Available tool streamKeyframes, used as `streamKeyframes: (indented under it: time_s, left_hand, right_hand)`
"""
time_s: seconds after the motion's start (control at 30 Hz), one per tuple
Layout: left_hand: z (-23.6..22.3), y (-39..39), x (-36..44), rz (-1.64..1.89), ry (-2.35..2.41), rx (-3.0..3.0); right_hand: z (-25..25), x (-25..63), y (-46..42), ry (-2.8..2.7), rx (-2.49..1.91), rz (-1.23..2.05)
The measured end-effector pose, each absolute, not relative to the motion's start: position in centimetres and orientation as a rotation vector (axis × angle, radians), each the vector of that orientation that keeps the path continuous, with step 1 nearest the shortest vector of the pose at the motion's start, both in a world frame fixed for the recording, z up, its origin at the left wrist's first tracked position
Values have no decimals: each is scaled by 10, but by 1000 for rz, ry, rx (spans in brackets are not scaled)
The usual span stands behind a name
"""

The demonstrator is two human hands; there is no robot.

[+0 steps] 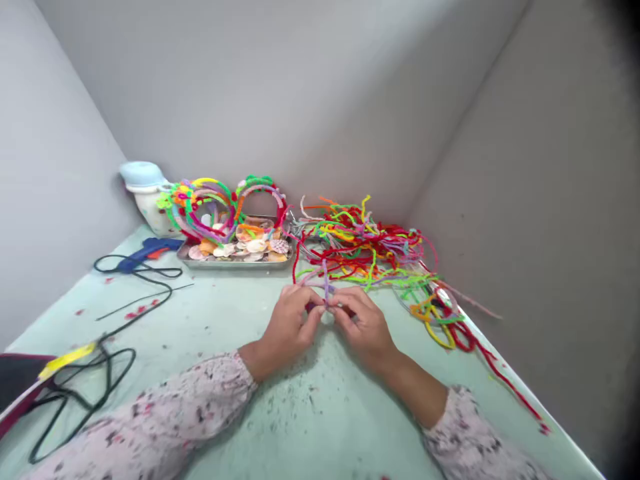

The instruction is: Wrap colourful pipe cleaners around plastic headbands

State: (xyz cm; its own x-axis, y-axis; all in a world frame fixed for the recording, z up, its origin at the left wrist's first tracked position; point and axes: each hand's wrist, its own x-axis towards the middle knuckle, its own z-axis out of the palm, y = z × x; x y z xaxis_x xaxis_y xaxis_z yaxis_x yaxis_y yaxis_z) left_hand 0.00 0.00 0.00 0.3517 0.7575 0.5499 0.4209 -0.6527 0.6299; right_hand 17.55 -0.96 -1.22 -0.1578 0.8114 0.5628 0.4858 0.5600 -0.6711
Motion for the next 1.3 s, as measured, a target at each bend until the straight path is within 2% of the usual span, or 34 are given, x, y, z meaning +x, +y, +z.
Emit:
streamKeyframes:
  time_s: [0.83, 1.3]
  left_hand:
    - [3, 0, 1, 1220, 1060, 2285]
    - [7, -1, 2, 1218, 1074, 2311]
  right_hand:
    - [-8, 176, -13, -1844, -1120, 470]
    - [-13, 176, -12, -1750, -1110, 610]
